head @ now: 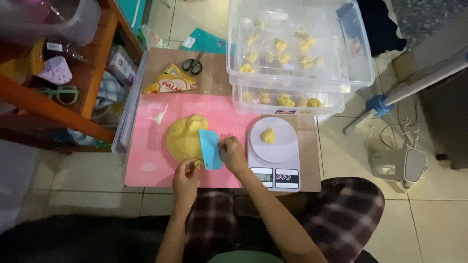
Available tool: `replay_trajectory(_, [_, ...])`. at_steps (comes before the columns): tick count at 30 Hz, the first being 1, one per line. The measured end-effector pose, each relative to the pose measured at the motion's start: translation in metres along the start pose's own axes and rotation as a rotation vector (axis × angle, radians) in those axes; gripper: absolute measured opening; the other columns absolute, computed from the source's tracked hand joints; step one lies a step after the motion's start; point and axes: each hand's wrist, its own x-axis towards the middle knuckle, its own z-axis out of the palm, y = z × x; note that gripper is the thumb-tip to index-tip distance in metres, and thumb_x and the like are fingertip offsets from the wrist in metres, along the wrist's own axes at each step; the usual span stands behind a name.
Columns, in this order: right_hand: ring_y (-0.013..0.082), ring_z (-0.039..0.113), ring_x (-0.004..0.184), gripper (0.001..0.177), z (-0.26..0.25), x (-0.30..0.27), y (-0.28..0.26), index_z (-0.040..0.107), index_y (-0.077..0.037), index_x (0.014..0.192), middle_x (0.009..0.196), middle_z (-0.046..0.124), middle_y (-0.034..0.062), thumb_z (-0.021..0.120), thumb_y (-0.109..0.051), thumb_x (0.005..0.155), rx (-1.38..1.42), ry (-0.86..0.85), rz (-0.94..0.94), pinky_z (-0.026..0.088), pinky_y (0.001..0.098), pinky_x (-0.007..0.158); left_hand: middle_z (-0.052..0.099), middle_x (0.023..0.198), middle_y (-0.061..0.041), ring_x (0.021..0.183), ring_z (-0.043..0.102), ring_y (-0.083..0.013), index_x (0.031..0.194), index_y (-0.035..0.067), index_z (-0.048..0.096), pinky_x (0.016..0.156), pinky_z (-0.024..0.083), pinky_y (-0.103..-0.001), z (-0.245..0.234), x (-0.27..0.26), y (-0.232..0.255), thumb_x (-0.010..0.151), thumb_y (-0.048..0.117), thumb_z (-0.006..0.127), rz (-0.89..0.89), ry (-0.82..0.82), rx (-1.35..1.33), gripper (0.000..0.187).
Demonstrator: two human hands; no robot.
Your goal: The person portions a large mass of yellow dough into smaller pieces using a blue scraper and a digital scale. Each piece is weighed and then placed into a clear plastic container.
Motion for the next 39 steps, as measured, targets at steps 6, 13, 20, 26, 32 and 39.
replay_trajectory(6, [0.0225,0.081,0.077,0.010,-0.136,0.006,-0.032,0.076,-0.024,0.096,0.082,0.081,-0.0006,0.081,-0.019,0.089,-0.173,0.270,-0.100,0.055,0.0365,0.083,0.074,0.122,-0.027,0.118,0.073,-0.0454,0.132,0.002,0.074,0.103,0.059,-0.051,-0.009,-0.016,0.038,0.102,0.019,0.074,-0.013,0.028,0.023,0.035])
replay_trajectory(13, [0.0338,0.071,0.098,0.016,-0.193,0.012,0.012,0.083,-0.013,0.103,0.100,0.072,0.0116,0.087,-0.024,0.094,-0.172,0.142,0.337,0.058,0.0435,0.085,0.074,0.123,-0.022,0.119,0.073,-0.0410,0.133,0.007,0.074,0.101,0.059,-0.048,0.005,-0.001,0.014,0.104,0.026,0.076,-0.027,0.039,-0.035,0.035])
replay_trajectory(20, [0.0345,0.078,0.095,0.017,-0.192,-0.001,-0.024,0.084,-0.025,0.108,0.089,0.079,0.0077,0.075,-0.036,0.099,-0.705,-0.003,0.164,0.062,0.0462,0.083,0.073,0.121,-0.020,0.117,0.073,-0.0366,0.131,0.010,0.076,0.102,0.060,-0.044,-0.004,-0.014,0.032,0.104,0.025,0.075,-0.045,0.052,-0.028,0.032])
replay_trajectory(26, [0.0550,0.067,0.110,0.047,-0.144,-0.038,-0.155,0.061,-0.007,0.137,0.117,0.066,0.0309,0.068,-0.039,0.104,-0.407,-0.165,-0.028,0.057,0.0618,0.090,0.071,0.118,-0.024,0.114,0.072,-0.0415,0.135,0.004,0.070,0.099,0.059,-0.049,0.003,-0.011,0.023,0.104,0.017,0.073,-0.014,0.048,-0.051,0.034])
replay_trajectory(32, [0.0544,0.055,0.140,0.078,-0.100,-0.046,-0.159,0.039,-0.012,0.165,0.154,0.049,0.0298,0.064,-0.054,0.103,-0.073,-0.452,0.192,0.052,0.0655,0.110,0.076,0.117,-0.019,0.110,0.074,-0.0348,0.131,0.010,0.075,0.096,0.060,-0.046,-0.002,-0.032,0.034,0.104,0.009,0.068,-0.066,-0.009,0.036,0.028])
replay_trajectory(39, [0.0447,0.076,0.110,0.042,-0.131,-0.033,-0.133,0.071,-0.023,0.143,0.124,0.074,0.0144,0.054,-0.038,0.108,-0.195,-0.380,0.239,0.062,0.0601,0.091,0.077,0.121,-0.016,0.104,0.076,-0.0282,0.142,0.008,0.066,0.071,0.066,-0.035,0.052,-0.018,-0.044,0.107,0.013,0.069,-0.073,-0.187,-0.045,0.035])
